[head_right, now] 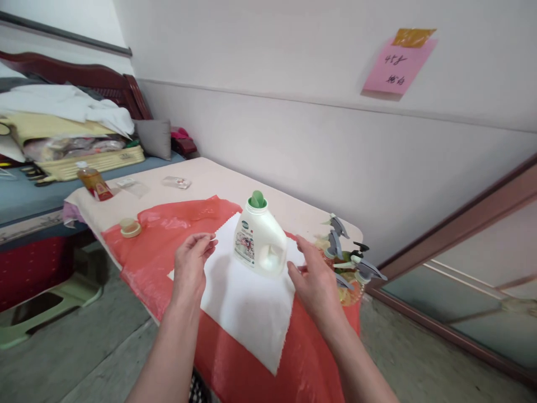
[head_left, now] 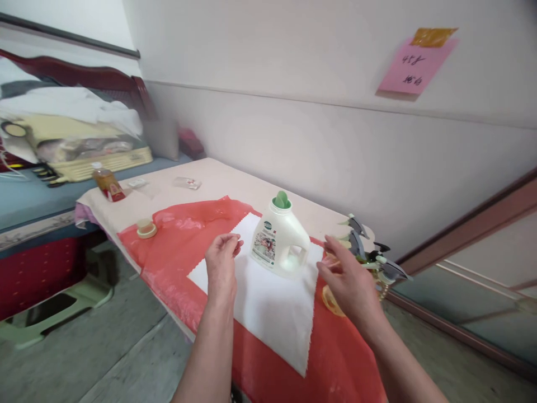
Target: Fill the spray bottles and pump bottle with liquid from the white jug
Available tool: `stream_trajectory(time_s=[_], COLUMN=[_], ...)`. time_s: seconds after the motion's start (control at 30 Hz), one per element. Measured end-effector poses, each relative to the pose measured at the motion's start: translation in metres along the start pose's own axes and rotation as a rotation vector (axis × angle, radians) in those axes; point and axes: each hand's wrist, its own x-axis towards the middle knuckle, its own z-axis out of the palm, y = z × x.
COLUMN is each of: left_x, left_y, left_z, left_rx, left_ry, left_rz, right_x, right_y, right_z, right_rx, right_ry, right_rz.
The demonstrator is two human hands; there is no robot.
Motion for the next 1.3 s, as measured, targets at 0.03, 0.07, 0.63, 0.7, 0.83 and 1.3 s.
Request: stream_trajectory(time_s=[0.03, 0.07, 0.63, 0.7, 0.83, 1.3], left_x=[-0.001, -0.003, -0.028, -0.033, -0.039, -0.103], left_y=[0.0, -0.001, -0.023, -0.027, -0.033, -0.052], left_z=[0.001, 0.002, 0.027, 0.031, 0.035, 0.052], left_rx=[0.007, 0.016, 0.253, 0.292, 0.385, 0.658], left_ry=[-0.007, -0.014, -0.191, -0.225, -0.279, -0.73], left_rz=[0.006, 0.012, 0.01, 0.003, 0.005, 0.118], right_x=[-0.008, -0.015, -0.049, -0.05, -0.051, -0.085], right_y=[0.001, 0.004, 0.092, 0.092, 0.081, -0.004], right_z=[-0.01, -0.019, -0.052, -0.052, -0.05, -0.004], right_rx=[0.046, 0.102, 0.48, 0.493, 0.53, 0.684], right_ry=[0.089, 0.179, 0.496, 0.487, 0.45, 0.058], right_rz=[0.049, 0.097, 0.423, 0.408, 0.355, 0.121])
